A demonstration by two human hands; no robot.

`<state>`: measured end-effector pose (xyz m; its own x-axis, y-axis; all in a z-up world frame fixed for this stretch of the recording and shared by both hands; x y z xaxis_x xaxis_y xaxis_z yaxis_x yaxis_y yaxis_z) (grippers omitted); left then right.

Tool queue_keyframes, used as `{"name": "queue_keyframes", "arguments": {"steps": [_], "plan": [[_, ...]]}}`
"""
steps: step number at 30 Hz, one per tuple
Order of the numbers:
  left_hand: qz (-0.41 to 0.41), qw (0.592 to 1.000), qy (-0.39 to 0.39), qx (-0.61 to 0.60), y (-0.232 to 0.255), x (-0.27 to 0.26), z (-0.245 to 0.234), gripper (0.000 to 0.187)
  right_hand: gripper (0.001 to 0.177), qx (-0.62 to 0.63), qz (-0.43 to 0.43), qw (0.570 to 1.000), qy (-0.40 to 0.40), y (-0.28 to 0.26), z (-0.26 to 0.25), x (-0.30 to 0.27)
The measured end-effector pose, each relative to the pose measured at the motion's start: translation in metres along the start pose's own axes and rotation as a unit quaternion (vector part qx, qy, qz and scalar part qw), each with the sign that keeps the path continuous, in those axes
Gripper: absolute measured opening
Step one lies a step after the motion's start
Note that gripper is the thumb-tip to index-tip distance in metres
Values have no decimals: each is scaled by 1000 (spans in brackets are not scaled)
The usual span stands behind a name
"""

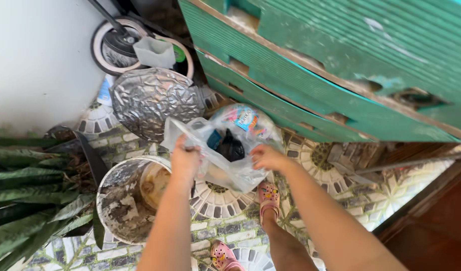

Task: The person sweeps debris from a patterned tiled floor into a plastic bag using a broom and dustpan. They then lift a white bucket, pour its contents into the bag, and continue sweeping remaining debris into the bag.

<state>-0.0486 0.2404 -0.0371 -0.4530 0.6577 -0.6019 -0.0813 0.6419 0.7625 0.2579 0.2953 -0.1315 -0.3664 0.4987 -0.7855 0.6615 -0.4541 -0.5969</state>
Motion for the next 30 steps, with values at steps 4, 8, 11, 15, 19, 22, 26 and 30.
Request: {"name": "queue_keyframes", "arguments": {"steps": [4,8,11,15,19,22,26,30], "plan": [[46,999,2,-29,1,-16,15,61,71,-223,52,958,170,24,-52,26],[75,995,-1,72,18,-15,27,58,43,-315,45,928,194,26,-47,46],[72,997,-16,34,23,-14,34,59,37,-370,15,901,226,13,-26,57],[77,996,-29,41,20,-2,32,62,58,-378,-57,884,271,-17,-13,74],[61,997,-28,-35,-4,6,28,62,61,-416,42,881,221,-4,-25,74],[85,995,-31,-32,12,12,25,61,68,-298,81,906,290,-4,-75,53],[94,995,-24,20,24,-7,41,57,52,-270,33,904,331,22,-128,9],[93,994,-26,48,37,-17,59,57,62,-242,58,915,319,41,-146,-22]]}}
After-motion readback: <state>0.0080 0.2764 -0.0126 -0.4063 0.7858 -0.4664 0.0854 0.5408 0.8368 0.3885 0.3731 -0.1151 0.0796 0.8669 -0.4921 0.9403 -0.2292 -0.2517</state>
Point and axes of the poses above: each hand's wrist, its own x-axis towards the middle knuckle, its own z-axis out of the palm, y = z × x, the point moved 5 cm from there along x, towards the middle knuckle, and after that the axes turned 1 degree about -y, right-handed, at the moved point
